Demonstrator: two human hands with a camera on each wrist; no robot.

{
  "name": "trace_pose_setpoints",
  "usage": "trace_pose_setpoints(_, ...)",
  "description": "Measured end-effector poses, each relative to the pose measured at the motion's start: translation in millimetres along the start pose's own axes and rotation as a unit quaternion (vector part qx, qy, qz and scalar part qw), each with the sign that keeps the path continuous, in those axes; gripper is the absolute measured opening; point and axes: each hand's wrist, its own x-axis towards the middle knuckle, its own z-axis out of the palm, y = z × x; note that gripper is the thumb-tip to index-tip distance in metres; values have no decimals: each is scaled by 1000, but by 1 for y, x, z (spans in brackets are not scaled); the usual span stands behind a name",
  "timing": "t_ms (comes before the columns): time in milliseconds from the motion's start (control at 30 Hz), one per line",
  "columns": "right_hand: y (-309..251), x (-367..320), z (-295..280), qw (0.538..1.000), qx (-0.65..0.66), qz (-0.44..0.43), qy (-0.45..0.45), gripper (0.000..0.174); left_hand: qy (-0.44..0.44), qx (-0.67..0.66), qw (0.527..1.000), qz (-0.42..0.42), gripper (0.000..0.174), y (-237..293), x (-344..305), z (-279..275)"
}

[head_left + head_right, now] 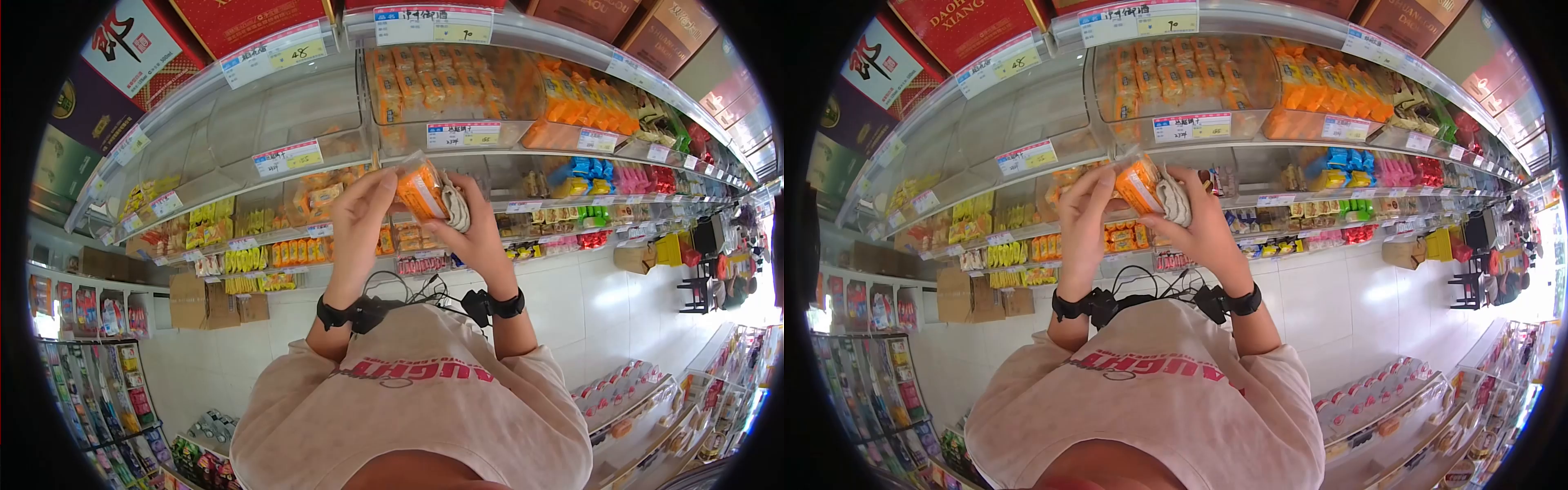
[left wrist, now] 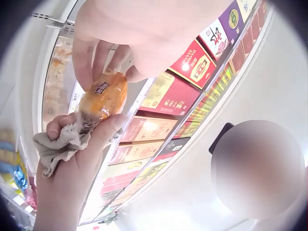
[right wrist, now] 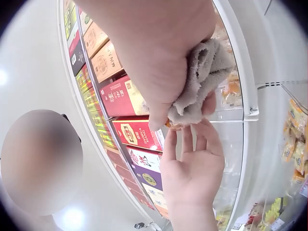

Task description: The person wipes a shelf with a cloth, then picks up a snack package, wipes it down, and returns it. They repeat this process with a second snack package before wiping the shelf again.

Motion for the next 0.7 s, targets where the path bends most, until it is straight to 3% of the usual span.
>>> trace_pose_setpoints(67, 4, -2, 0, 999, 23, -25, 34, 73, -18, -27, 999, -5, 27, 0, 1, 3)
trace_pose_setpoints(267, -4, -6, -8, 998, 36, -46, 10, 77, -36, -9, 999, 12, 27, -4, -1, 3)
trace_pose_setpoints(367, 3, -9, -6, 986, 156, -22, 60, 65, -4, -8, 1000, 10, 25, -2, -1, 6)
trace_pose_setpoints(467, 3, -8, -12, 971, 219, 46, 86, 56, 16, 0, 1000, -2, 23, -6, 5, -2)
trace_pose_setpoints(567, 7, -14, -11, 956, 259, 135, 24, 54, 20, 30, 999, 0, 22, -3, 6, 0)
trace_pose_setpoints(700, 10, -19, 6, 985, 152, 86, -6, 58, 18, 60, 998, 18, 21, -2, 6, 1)
